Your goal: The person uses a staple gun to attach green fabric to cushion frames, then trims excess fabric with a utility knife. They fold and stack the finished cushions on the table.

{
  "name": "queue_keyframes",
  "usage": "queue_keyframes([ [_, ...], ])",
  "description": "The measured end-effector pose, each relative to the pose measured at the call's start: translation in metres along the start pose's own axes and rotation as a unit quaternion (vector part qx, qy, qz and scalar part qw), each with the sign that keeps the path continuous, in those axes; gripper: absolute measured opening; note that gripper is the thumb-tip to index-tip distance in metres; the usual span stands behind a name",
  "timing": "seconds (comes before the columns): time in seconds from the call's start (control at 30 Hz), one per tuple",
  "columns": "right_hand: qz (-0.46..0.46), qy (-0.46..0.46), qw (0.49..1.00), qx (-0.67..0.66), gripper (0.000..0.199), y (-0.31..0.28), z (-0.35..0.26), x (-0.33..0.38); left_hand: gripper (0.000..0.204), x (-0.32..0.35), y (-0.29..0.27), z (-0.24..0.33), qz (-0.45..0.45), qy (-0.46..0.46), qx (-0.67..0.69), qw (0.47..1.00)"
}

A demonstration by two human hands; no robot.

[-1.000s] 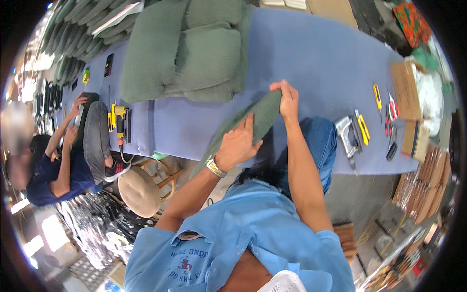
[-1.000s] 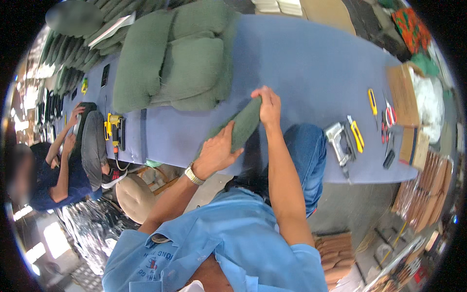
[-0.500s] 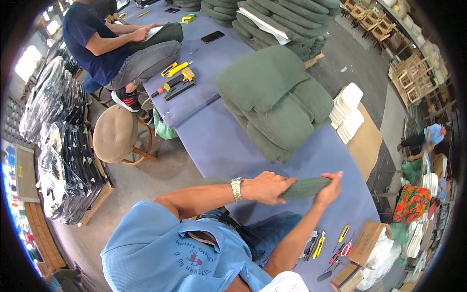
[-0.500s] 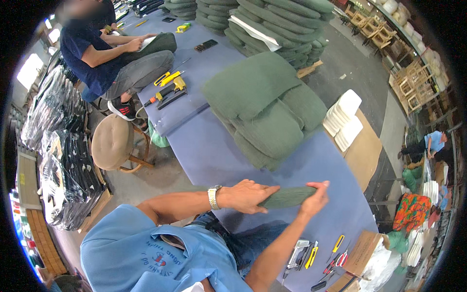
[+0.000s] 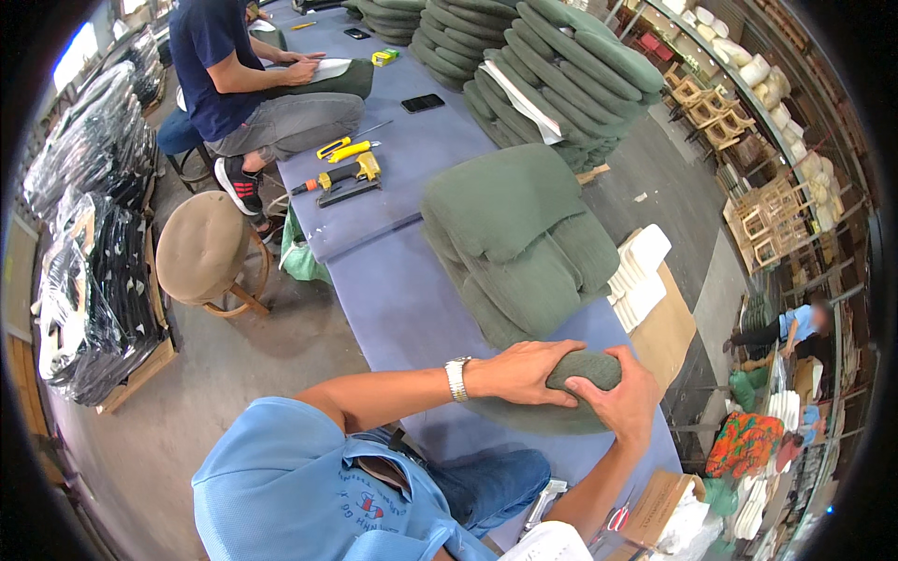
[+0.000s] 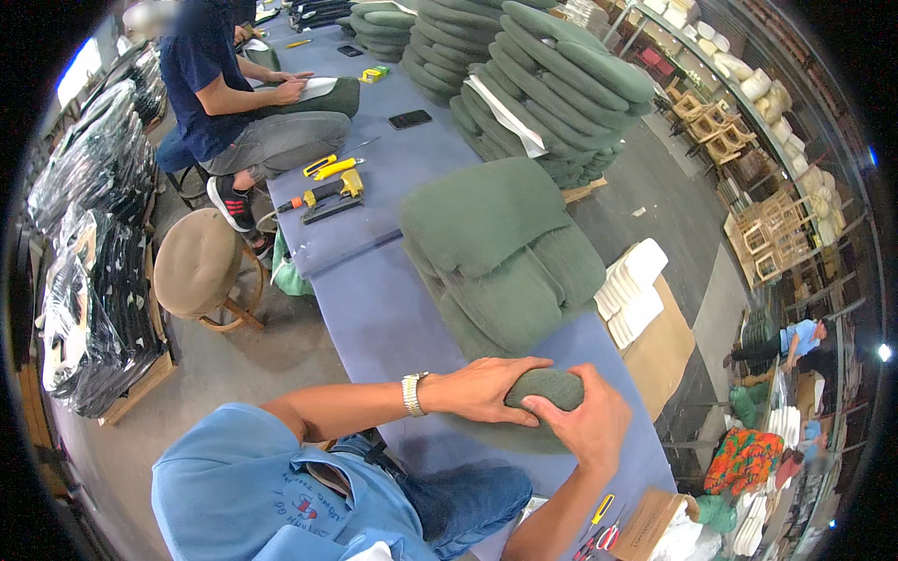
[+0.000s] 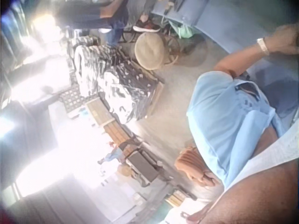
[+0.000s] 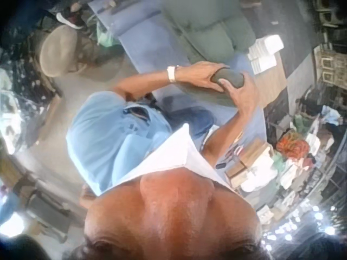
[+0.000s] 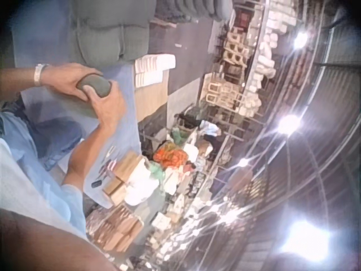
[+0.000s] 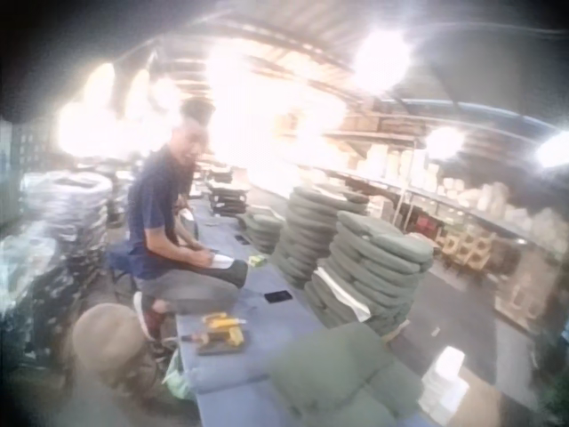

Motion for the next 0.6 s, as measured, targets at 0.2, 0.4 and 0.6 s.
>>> queue_keyframes([
  [0.2, 0.027, 0.035, 0.998, 0.051, 0.07, 0.013, -0.014, -0.011, 0.072, -0.003, -0.01, -0.014, 0.023, -0.033, -0.001, 0.999],
  [0.4, 0.077, 0.03, 0.995, 0.05, 0.063, 0.017, -0.011, -0.022, 0.071, -0.012, -0.015, -0.027, 0.043, -0.03, -0.034, 0.998],
  [0.6, 0.136, 0.061, 0.989, -0.013, 0.054, 0.02, 0.034, -0.028, 0.072, -0.028, 0.005, -0.032, 0.043, 0.008, 0.006, 0.999],
])
Point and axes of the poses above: each hand's wrist, its own x-axis away from the middle knuckle, its own y-axis out of the palm, z = x × y, the point moved 5 cm from there along -x, towards the middle knuckle, and after that the axes turned 8 degrees about y, right-handed, at the moved point
